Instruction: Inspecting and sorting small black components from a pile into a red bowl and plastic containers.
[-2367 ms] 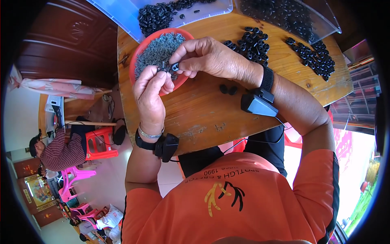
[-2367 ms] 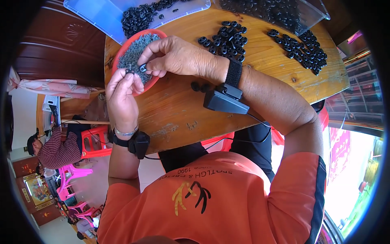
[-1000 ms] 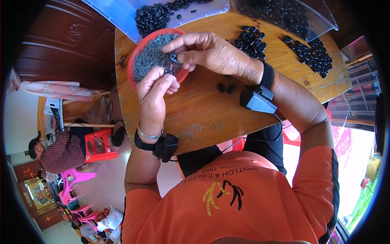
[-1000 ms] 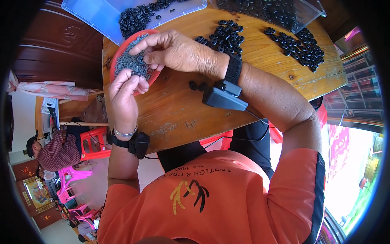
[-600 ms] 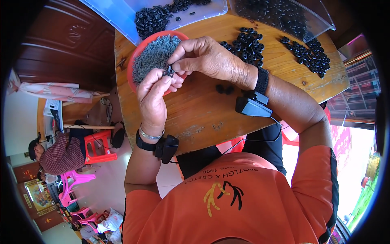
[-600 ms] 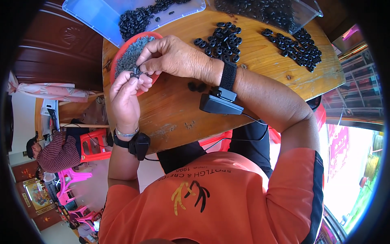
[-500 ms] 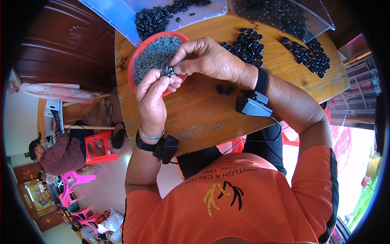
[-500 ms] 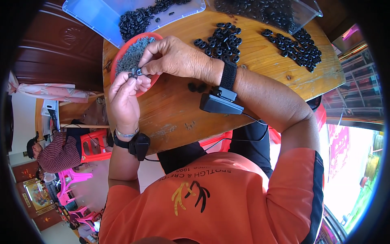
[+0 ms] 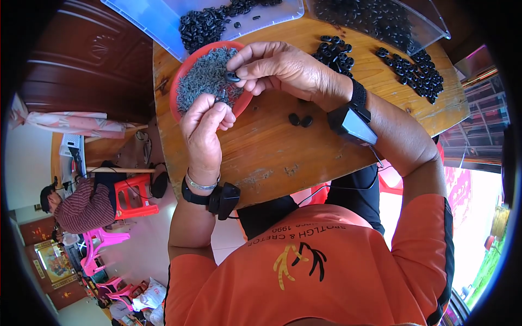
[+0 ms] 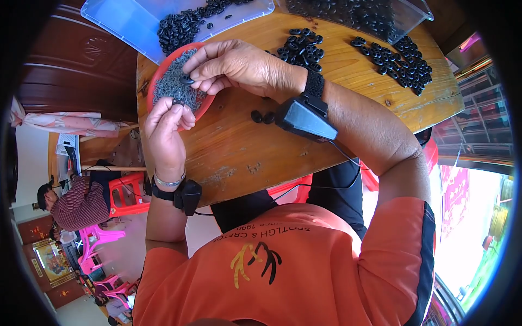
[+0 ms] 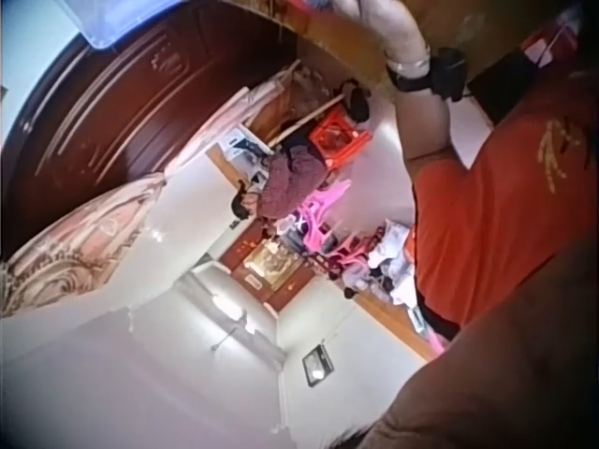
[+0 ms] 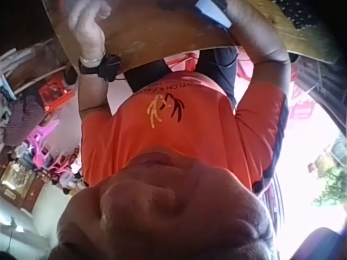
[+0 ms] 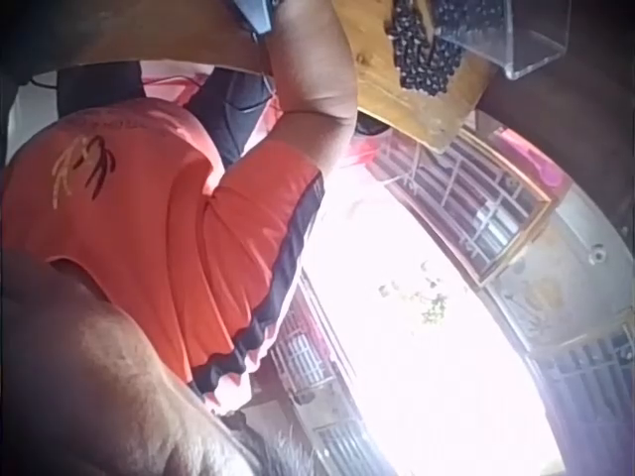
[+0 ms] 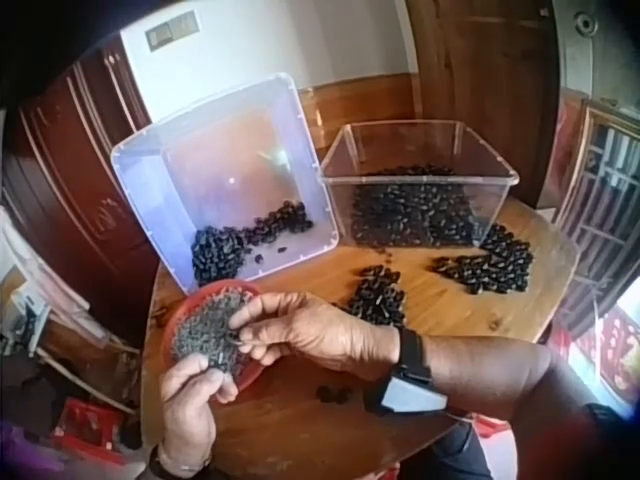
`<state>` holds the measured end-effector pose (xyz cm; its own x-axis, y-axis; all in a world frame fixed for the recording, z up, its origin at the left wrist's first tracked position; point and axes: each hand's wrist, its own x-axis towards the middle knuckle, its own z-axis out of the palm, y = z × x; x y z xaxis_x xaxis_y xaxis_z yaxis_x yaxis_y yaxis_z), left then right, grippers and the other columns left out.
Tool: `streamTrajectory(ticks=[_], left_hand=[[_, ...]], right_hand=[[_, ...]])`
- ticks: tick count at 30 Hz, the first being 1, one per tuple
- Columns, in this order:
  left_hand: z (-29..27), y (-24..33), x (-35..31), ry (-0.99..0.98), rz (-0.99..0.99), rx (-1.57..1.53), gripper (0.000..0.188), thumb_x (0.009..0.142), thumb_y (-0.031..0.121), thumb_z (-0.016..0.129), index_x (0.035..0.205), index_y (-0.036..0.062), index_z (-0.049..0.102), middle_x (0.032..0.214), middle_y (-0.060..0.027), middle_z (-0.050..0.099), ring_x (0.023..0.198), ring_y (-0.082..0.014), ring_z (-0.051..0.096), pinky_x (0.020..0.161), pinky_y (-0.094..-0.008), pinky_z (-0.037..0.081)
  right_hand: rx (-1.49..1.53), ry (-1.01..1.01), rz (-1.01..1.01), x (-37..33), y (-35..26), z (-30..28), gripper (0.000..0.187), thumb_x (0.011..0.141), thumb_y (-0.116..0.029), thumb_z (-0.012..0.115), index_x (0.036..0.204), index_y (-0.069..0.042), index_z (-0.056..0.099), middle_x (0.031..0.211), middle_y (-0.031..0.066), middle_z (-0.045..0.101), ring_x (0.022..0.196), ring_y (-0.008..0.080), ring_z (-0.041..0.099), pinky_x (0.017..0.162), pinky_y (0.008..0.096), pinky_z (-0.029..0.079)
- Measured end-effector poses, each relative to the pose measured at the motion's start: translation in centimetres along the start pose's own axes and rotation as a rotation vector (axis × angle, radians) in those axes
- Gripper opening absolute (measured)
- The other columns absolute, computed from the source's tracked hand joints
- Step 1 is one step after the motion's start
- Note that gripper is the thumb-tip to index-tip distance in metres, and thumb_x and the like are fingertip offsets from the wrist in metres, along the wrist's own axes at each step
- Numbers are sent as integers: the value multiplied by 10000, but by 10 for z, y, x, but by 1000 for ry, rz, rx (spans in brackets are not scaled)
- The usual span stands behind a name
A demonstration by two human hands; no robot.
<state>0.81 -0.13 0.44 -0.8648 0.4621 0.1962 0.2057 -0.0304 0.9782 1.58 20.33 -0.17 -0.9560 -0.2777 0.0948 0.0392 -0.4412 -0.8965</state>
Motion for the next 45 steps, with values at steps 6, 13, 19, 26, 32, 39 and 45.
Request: streamTrajectory(ticks=[6, 13, 19, 26, 32, 39, 45], left_hand=[[1, 2, -1, -2, -22, 0, 156, 863, 108, 496, 736, 24, 530, 675, -33, 577, 602, -65, 491, 576, -205, 394], [-1, 2, -3, -1, 6, -6, 169, 868, 122, 494, 744, 17, 541, 688, -37, 588, 615, -73, 505, 593, -209, 403], [-3, 2, 2, 59, 39, -126, 158, 865, 118, 505, 783, -2, 568, 734, -64, 617, 653, -105, 551, 641, -230, 441], [0, 4, 1, 25, 69, -90, 147, 861, 105, 526, 813, -19, 589, 775, -78, 627, 718, -121, 579, 689, -250, 458], [-4, 0, 2, 38, 250, 116, 131, 836, 71, 555, 800, -54, 570, 785, -55, 578, 715, -106, 512, 679, -238, 417], [-3, 6, 3, -15, 200, 151, 95, 799, 28, 579, 770, -61, 560, 794, -58, 554, 707, -103, 487, 658, -237, 407], [-1, 2, 2, -31, 310, 190, 69, 789, 1, 591, 763, -55, 560, 794, -55, 552, 697, -94, 474, 632, -225, 402]], right_hand=[[34, -26, 14, 0, 2, 0, 216, 869, -104, 607, 1072, -31, 611, 857, 38, 652, 754, 93, 633, 719, 211, 525], [-293, -4, -82, 0, 2, 8, 176, 819, -81, 649, 986, -26, 658, 817, 39, 651, 753, 96, 616, 723, 221, 511], [-574, -2, -204, -5, 1, 17, 168, 829, -9, 624, 997, -12, 638, 874, 20, 644, 862, 77, 586, 827, 229, 477], [-729, 49, -306, -7, 4, 22, 167, 807, 20, 624, 971, -14, 633, 878, 23, 638, 855, 89, 592, 790, 240, 490], [-851, 2, -472, -9, 3, 23, 164, 799, 42, 619, 951, -17, 631, 880, 34, 618, 854, 111, 601, 765, 244, 495], [-692, 25, -374, -7, 5, 25, 165, 822, 44, 604, 971, -17, 637, 904, 25, 632, 866, 103, 599, 802, 242, 491], [-474, 5, -366, -7, 8, 28, 171, 857, 7, 593, 1019, -16, 640, 949, 24, 643, 893, 88, 591, 843, 241, 490]])
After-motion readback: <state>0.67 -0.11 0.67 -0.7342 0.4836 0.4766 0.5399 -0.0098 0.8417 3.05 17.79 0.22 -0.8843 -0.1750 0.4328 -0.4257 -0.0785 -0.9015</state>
